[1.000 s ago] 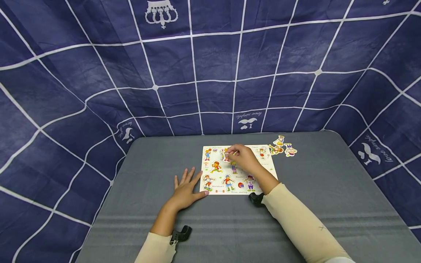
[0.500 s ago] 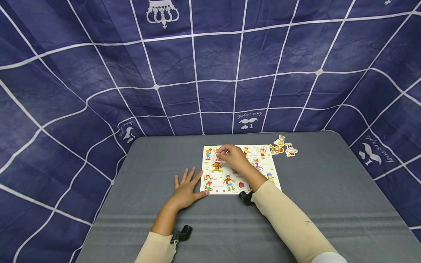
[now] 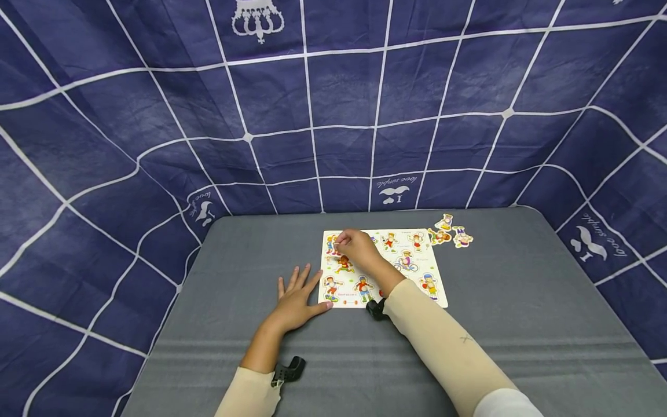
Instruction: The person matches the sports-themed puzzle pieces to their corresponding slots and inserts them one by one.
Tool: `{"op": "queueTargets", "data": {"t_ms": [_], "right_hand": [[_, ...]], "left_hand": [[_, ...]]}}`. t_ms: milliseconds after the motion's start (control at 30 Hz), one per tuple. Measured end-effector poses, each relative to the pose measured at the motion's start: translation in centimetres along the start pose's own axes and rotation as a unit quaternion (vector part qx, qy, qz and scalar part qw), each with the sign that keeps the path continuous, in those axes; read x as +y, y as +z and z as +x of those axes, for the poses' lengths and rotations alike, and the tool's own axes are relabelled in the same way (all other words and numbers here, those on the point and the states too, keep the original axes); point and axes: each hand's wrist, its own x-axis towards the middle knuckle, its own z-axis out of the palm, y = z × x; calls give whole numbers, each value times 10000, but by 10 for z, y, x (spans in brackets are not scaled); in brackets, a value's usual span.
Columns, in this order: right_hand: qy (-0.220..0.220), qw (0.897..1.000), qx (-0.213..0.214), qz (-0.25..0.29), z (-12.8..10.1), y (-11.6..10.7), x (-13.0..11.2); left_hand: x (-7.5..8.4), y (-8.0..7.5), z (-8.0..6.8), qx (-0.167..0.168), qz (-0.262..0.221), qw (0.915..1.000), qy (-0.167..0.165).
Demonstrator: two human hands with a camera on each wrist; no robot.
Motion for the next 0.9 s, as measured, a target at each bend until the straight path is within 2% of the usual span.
{"op": "queueTargets", "data": {"t_ms": [100, 333, 567, 900], "right_hand": [[31, 10000, -38, -31, 5, 6, 0], [72, 9975, -141, -690, 14, 16, -3], [-73, 9941, -136, -1072, 24, 23, -3], [141, 9912, -283, -1286, 32, 24, -7]], "left_hand": [[0, 0, 0, -22, 12, 10000, -2], [-1, 0, 0, 17, -21, 10000, 21], [-1, 1, 0, 15, -18, 10000, -6], [1, 1, 0, 43, -48, 10000, -44]]}}
